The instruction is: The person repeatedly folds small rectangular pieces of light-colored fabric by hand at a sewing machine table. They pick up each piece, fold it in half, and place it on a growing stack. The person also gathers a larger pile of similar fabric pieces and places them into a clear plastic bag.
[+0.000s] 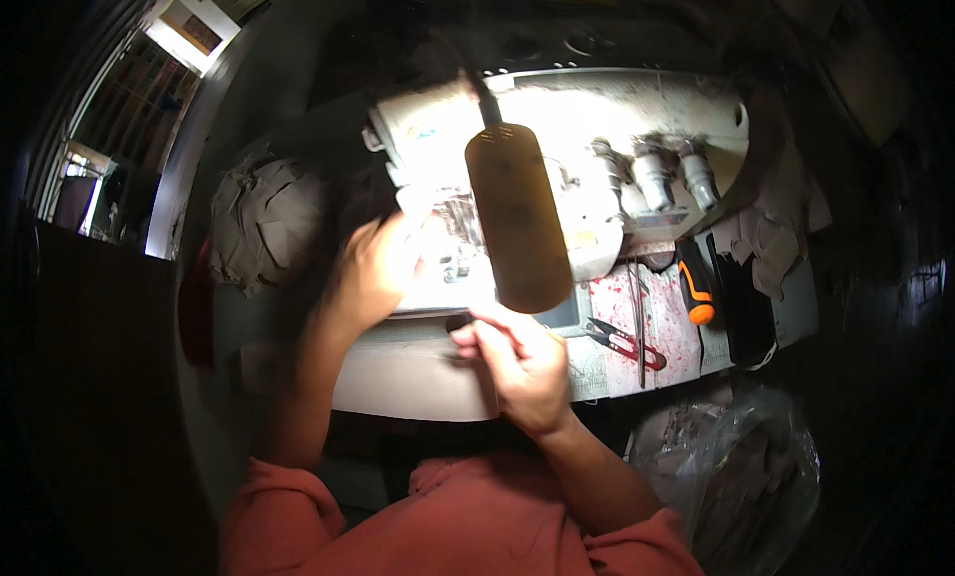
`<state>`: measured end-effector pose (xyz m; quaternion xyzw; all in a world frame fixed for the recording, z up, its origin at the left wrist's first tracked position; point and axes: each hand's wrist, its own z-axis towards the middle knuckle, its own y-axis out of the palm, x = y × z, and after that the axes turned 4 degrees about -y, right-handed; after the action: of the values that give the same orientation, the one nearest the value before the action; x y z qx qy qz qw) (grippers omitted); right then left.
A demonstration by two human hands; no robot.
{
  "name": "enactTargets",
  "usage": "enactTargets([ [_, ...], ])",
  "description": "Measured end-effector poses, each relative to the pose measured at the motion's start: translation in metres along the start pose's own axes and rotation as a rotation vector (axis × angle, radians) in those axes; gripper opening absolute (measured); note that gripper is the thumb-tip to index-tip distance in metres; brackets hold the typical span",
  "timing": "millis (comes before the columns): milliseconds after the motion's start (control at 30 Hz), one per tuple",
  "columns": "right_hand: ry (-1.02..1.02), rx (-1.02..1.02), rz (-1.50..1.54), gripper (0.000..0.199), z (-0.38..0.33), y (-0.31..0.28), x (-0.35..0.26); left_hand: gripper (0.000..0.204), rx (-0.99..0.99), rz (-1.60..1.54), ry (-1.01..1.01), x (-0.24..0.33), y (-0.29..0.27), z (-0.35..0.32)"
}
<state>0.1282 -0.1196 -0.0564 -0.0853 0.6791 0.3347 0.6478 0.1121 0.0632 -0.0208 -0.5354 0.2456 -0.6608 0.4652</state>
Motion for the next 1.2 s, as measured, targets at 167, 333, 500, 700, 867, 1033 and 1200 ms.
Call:
enactTargets([
  [167,0.035,0.100,-0.089,0.021,-0.027,-0.031,0.012,0.013,0.139,0.261,0.206,-0.038,0.010,0.039],
  [333,-0.016,0.093,-0.150,0.023,-0.037,-0.042,0.033,0.027,0.116,0.226,-0.174,-0.072,-0.009,0.048],
  [500,-0.038,0.090,-0.248,0.018,-0.037,-0.045,0.040,0.063,-0.154,-0.406,-0.546,-0.091,-0.067,0.001],
  [700,-0.062,0.086,-0.308,0.017,-0.039,-0.040,0.038,0.057,-0.143,0.091,-0.517,-0.106,-0.003,-0.003],
  [867,-0.072,0.065,-0.296,0.015,-0.037,-0.040,0.041,0.047,0.387,-0.231,-0.690,-0.132,-0.044,-0.011],
  [1033,-0.081,0.071,-0.335,0.014,-0.038,-0.040,0.040,0.061,0.305,0.193,-0.570,-0.101,-0.143,-0.022],
  [1200,-0.085,0.075,-0.307,0.013,-0.038,-0.040,0.042,0.043,0.336,-0.099,-0.327,-0.086,-0.128,-0.069],
])
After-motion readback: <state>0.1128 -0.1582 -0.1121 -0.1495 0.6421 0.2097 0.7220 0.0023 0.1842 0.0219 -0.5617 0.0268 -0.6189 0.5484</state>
